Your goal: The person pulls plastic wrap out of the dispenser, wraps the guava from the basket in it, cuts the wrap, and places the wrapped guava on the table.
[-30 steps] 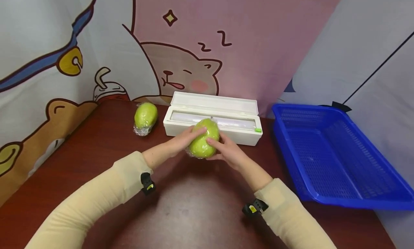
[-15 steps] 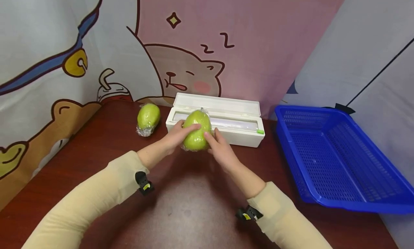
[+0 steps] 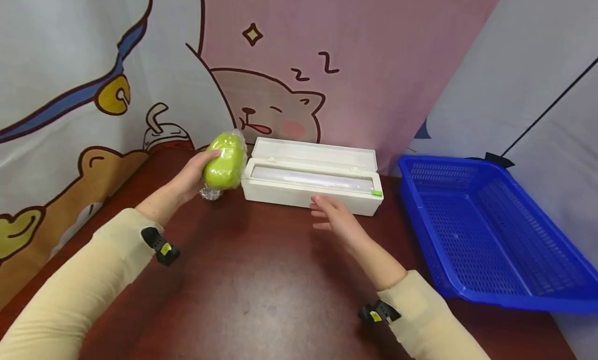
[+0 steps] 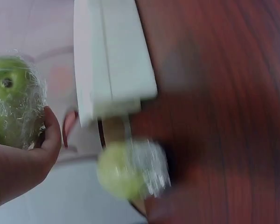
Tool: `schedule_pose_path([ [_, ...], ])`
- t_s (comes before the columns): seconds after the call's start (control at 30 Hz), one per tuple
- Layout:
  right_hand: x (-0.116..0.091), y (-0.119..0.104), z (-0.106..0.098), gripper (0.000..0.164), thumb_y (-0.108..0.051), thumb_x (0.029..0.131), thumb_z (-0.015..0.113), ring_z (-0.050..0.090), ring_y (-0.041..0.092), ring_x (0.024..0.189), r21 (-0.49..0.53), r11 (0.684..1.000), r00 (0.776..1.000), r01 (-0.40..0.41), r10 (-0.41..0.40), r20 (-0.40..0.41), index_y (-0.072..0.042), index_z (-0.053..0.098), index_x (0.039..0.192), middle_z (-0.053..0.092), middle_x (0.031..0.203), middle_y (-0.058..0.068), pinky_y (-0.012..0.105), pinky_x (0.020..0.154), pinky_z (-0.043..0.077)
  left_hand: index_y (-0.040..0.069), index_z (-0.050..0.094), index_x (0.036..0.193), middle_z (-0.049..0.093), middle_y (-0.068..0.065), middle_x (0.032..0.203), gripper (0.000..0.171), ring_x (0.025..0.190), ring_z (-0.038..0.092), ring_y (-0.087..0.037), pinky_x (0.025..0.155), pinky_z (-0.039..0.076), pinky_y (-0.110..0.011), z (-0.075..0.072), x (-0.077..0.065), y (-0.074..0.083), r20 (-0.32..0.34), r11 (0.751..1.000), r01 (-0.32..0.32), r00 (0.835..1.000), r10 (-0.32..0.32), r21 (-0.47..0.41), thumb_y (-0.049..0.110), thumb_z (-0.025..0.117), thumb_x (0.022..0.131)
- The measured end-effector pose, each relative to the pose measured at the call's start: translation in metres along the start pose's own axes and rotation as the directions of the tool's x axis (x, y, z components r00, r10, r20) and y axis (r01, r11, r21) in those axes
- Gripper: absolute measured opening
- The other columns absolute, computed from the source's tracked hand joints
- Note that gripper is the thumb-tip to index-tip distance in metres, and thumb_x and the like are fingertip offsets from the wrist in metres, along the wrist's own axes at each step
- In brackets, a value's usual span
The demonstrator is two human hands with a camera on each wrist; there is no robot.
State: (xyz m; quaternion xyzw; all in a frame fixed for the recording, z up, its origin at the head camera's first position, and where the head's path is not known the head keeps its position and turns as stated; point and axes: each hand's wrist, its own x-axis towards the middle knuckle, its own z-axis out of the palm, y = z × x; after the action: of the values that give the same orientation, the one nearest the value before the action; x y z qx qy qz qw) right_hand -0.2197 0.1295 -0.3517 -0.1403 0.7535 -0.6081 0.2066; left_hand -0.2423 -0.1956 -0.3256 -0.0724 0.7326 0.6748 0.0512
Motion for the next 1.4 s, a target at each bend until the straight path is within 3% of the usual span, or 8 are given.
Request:
schedule_pose_path([
  [0.13,-0.004,0.009,-0.009,0.061,-0.038,0.101,0.031,0.053,0.018,0.114,-0.031,0.999,1.000,-0.012,0.012,-0.010,0.010,0.034,0.139,0.041,0.139,0.030,0.036,0.094,0.050,0.002,0.016,0.145,0.039,-0.007,0.123,0.072,0.100,0.046,-0.012,0.090,0.043,-0.028,-0.028,0.010,-0.007,-0.055,1.000,0.005,0.998,-0.005,0.006,0.046,0.040,0.093],
  [0.4,-0.014,0.022,-0.023,0.059,-0.037,0.101,0.033,0.058,0.003,0.101,-0.047,0.998,0.999,-0.036,0.034,-0.039,0.013,0.039,0.132,0.050,0.133,0.025,0.030,0.087,0.053,-0.003,0.028,0.139,0.045,-0.002,0.103,0.072,0.078,0.051,-0.003,0.067,0.049,-0.017,-0.071,0.023,-0.031,-0.150,0.992,0.045,0.988,-0.026,0.121,0.051,0.040,0.092],
  [0.73,-0.017,0.029,-0.028,0.058,-0.037,0.101,0.034,0.060,0.004,0.098,-0.075,0.997,0.999,-0.035,0.034,-0.019,0.013,0.043,0.129,0.055,0.127,0.025,0.027,0.083,0.053,-0.006,0.027,0.142,0.044,-0.010,0.112,0.083,0.084,0.047,-0.009,0.064,0.047,-0.016,-0.099,0.029,-0.059,-0.289,0.966,0.168,0.951,-0.107,0.195,0.056,0.043,0.089],
  [0.93,-0.020,0.035,-0.028,0.055,-0.035,0.101,0.036,0.061,0.017,0.104,-0.080,0.995,0.998,-0.054,0.052,-0.024,0.012,0.046,0.127,0.054,0.126,0.028,0.028,0.083,0.054,-0.008,0.029,0.140,0.043,-0.017,0.120,0.084,0.095,0.046,-0.018,0.065,0.043,-0.019,-0.104,0.033,-0.069,-0.341,0.937,0.213,0.934,-0.112,0.277,0.057,0.041,0.089],
  [1.07,-0.021,0.038,-0.029,0.053,-0.033,0.101,0.036,0.061,0.016,0.102,-0.072,0.996,0.999,-0.049,0.048,-0.020,0.013,0.045,0.127,0.056,0.124,0.026,0.029,0.082,0.054,-0.010,0.030,0.138,0.043,-0.022,0.122,0.080,0.100,0.045,-0.024,0.071,0.043,-0.024,-0.103,0.036,-0.074,-0.359,0.919,0.219,0.929,-0.094,0.327,0.054,0.038,0.091],
  [1.2,-0.020,0.038,-0.029,0.052,-0.030,0.101,0.036,0.061,0.006,0.095,-0.053,0.998,0.999,-0.037,0.037,-0.008,0.015,0.044,0.127,0.059,0.121,0.023,0.028,0.081,0.054,-0.011,0.024,0.141,0.038,-0.028,0.133,0.078,0.112,0.042,-0.031,0.092,0.042,-0.036,-0.103,0.039,-0.076,-0.385,0.917,0.215,0.920,-0.074,0.336,0.049,0.034,0.093],
  [1.3,-0.020,0.038,-0.030,0.052,-0.029,0.102,0.036,0.061,0.004,0.094,-0.046,0.998,0.999,-0.035,0.035,0.001,0.016,0.044,0.127,0.058,0.120,0.024,0.028,0.080,0.054,-0.011,0.014,0.144,0.027,-0.032,0.144,0.078,0.128,0.032,-0.037,0.110,0.030,-0.044,-0.106,0.040,-0.076,-0.384,0.905,0.221,0.921,-0.071,0.364,0.047,0.030,0.094],
  [1.4,-0.020,0.038,-0.031,0.052,-0.029,0.102,0.036,0.061,0.004,0.094,-0.047,0.998,0.999,-0.033,0.033,0.002,0.016,0.044,0.127,0.059,0.119,0.021,0.027,0.080,0.054,-0.009,0.002,0.146,0.011,-0.031,0.151,0.078,0.139,0.017,-0.040,0.116,0.019,-0.047,-0.109,0.040,-0.076,-0.360,0.888,0.216,0.931,-0.062,0.407,0.045,0.028,0.096],
])
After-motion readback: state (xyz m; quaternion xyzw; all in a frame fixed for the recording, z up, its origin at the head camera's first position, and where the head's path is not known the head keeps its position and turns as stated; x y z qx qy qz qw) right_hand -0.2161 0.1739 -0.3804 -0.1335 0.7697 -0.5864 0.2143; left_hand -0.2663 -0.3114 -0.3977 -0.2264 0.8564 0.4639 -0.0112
